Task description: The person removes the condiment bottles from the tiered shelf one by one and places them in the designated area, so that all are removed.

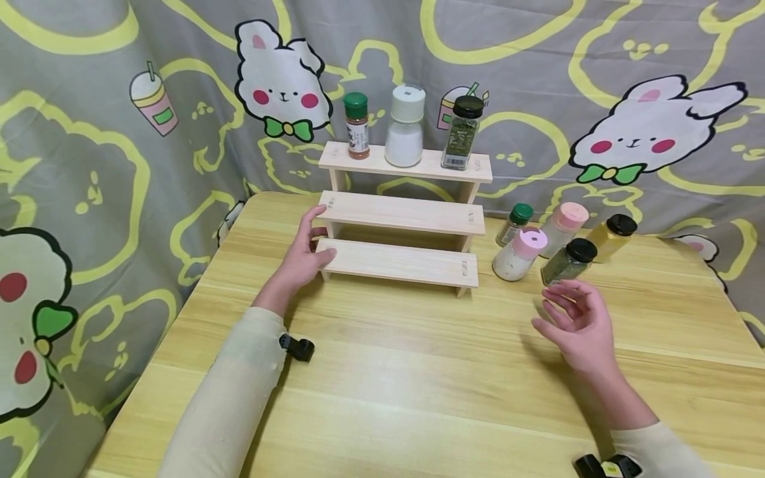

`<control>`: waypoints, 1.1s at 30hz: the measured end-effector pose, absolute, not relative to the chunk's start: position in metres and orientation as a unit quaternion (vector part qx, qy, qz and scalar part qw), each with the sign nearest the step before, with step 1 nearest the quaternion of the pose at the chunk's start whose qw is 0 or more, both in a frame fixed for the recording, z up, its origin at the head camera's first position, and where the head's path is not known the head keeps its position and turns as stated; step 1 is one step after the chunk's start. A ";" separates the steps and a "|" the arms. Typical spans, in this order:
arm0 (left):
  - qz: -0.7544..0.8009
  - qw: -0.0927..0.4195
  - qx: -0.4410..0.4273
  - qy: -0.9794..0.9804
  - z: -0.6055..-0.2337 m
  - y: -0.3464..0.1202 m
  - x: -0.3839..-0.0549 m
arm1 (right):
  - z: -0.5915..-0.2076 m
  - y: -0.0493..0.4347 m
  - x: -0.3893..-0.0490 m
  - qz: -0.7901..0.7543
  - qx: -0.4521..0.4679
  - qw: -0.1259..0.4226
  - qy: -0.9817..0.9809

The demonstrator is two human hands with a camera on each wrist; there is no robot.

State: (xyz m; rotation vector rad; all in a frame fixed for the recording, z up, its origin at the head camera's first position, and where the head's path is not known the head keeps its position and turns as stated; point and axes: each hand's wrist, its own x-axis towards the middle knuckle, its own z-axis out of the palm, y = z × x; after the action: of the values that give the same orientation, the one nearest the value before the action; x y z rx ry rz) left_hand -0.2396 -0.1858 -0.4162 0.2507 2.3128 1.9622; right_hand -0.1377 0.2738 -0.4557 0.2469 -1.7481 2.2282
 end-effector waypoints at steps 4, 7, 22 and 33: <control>0.643 0.048 0.081 0.760 -0.416 -0.186 -0.240 | -0.455 0.264 -0.137 0.778 0.108 0.138 -0.603; 0.642 0.048 0.081 0.761 -0.418 -0.187 -0.241 | -0.453 0.257 -0.138 0.774 0.114 0.132 -0.608; 0.632 0.025 0.081 0.770 -0.446 -0.193 -0.255 | -0.440 0.233 -0.150 0.755 0.138 0.124 -0.628; 0.633 0.023 0.083 0.770 -0.444 -0.192 -0.255 | -0.422 0.220 -0.162 0.749 0.187 0.134 -0.621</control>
State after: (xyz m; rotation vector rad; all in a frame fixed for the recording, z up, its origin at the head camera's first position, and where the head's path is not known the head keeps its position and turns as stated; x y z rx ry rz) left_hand -0.2547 -0.1919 -0.4444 0.2569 2.3836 1.9591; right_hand -0.1617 0.2198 -0.4225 0.5419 -1.8015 2.1717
